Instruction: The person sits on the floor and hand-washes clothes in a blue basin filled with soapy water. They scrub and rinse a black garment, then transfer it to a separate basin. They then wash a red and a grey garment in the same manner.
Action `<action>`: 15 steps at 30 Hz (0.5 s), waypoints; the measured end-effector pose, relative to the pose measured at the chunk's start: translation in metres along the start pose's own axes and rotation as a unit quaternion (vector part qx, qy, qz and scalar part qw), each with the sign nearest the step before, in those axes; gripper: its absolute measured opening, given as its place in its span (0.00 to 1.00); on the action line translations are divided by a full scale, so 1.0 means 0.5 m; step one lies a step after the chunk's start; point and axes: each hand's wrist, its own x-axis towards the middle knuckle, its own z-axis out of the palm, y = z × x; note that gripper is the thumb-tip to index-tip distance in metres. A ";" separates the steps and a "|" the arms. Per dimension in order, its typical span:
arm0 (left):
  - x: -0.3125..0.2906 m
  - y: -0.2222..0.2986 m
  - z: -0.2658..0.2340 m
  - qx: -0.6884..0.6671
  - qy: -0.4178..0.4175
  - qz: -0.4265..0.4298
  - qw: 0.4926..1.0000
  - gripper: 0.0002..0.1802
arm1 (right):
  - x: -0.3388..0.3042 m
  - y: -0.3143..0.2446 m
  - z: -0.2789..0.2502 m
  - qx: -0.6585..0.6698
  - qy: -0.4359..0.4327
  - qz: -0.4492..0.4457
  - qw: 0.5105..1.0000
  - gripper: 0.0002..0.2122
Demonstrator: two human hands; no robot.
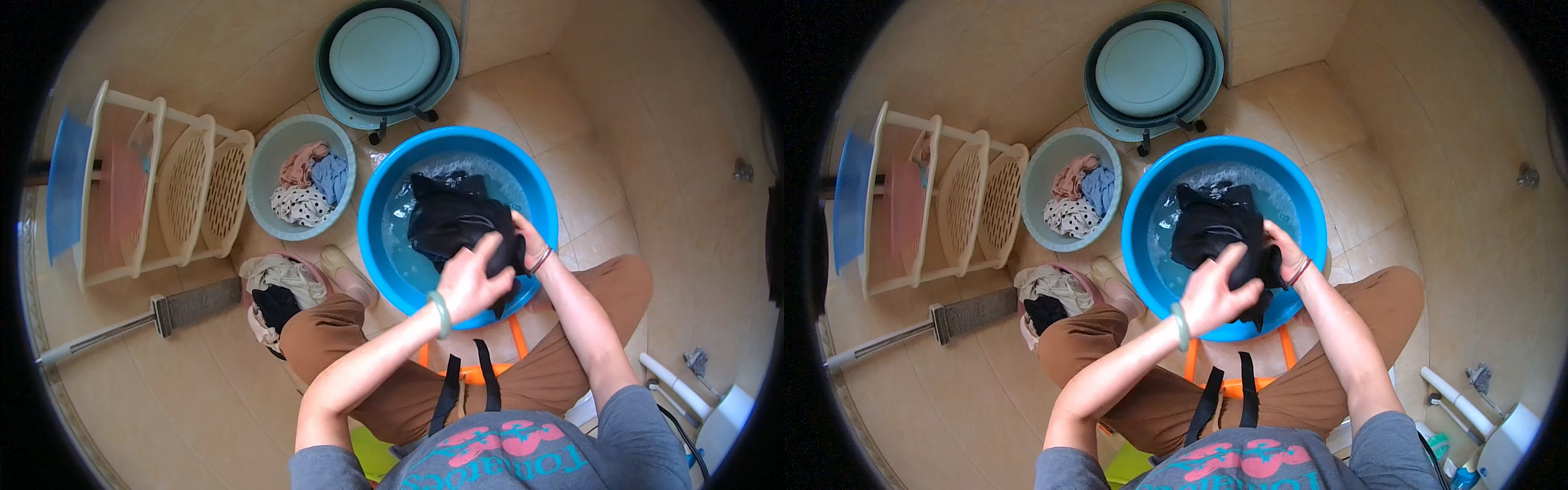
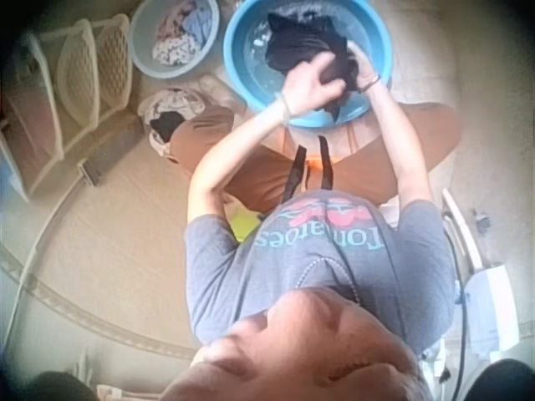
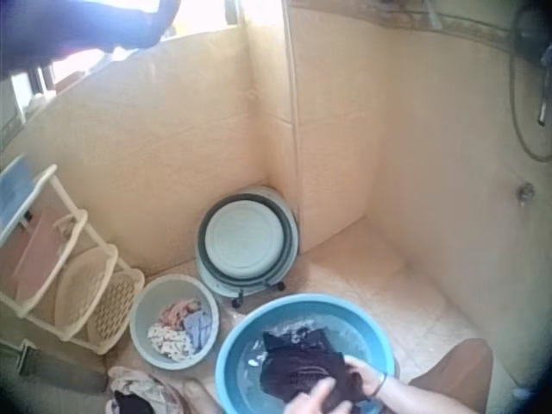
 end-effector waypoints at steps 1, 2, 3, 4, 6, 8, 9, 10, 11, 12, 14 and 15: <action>-0.016 -0.001 0.015 0.046 -0.010 0.021 0.999 0.28 | 0.007 0.003 0.039 -0.019 -0.017 -0.037 0.999 0.21; -0.026 -0.003 0.026 0.092 -0.020 0.041 0.995 0.30 | 0.018 0.009 0.046 -0.103 -0.008 -0.096 0.990 0.22; -0.027 -0.004 0.029 0.129 -0.039 0.030 0.990 0.31 | 0.014 0.000 0.058 -0.080 -0.011 -0.098 0.992 0.23; -0.025 -0.001 0.022 0.132 -0.034 0.043 0.990 0.32 | 0.005 -0.013 0.077 -0.055 -0.014 -0.099 0.993 0.23; -0.016 0.011 0.011 0.138 -0.028 0.075 0.987 0.32 | -0.009 -0.051 0.088 -0.034 -0.063 -0.168 0.983 0.20; -0.020 -0.002 0.013 0.086 0.031 0.072 0.993 0.32 | -0.021 -0.078 0.094 -0.029 -0.099 -0.173 0.979 0.20; -0.019 -0.004 0.012 0.060 0.060 0.072 0.994 0.31 | -0.016 -0.074 0.094 0.002 -0.094 -0.173 0.980 0.23; -0.017 -0.004 0.012 0.034 0.090 0.073 0.993 0.31 | -0.013 -0.057 0.095 0.012 -0.041 -0.185 0.982 0.28; -0.012 -0.008 0.007 -0.027 0.079 -0.011 0.996 0.32 | -0.016 -0.049 0.095 0.000 -0.041 -0.137 0.990 0.31; -0.004 -0.010 0.003 -0.034 0.120 -0.038 0.991 0.30 | -0.021 -0.041 0.101 -0.010 -0.040 -0.090 0.995 0.35; 0.017 -0.016 -0.010 -0.005 0.033 -0.090 0.995 0.26 | -0.017 -0.022 0.089 -0.124 0.018 -0.014 0.992 0.42; 0.007 -0.042 0.012 0.085 0.029 -0.024 0.996 0.22 | -0.013 -0.004 0.106 -0.157 0.035 -0.018 0.987 0.40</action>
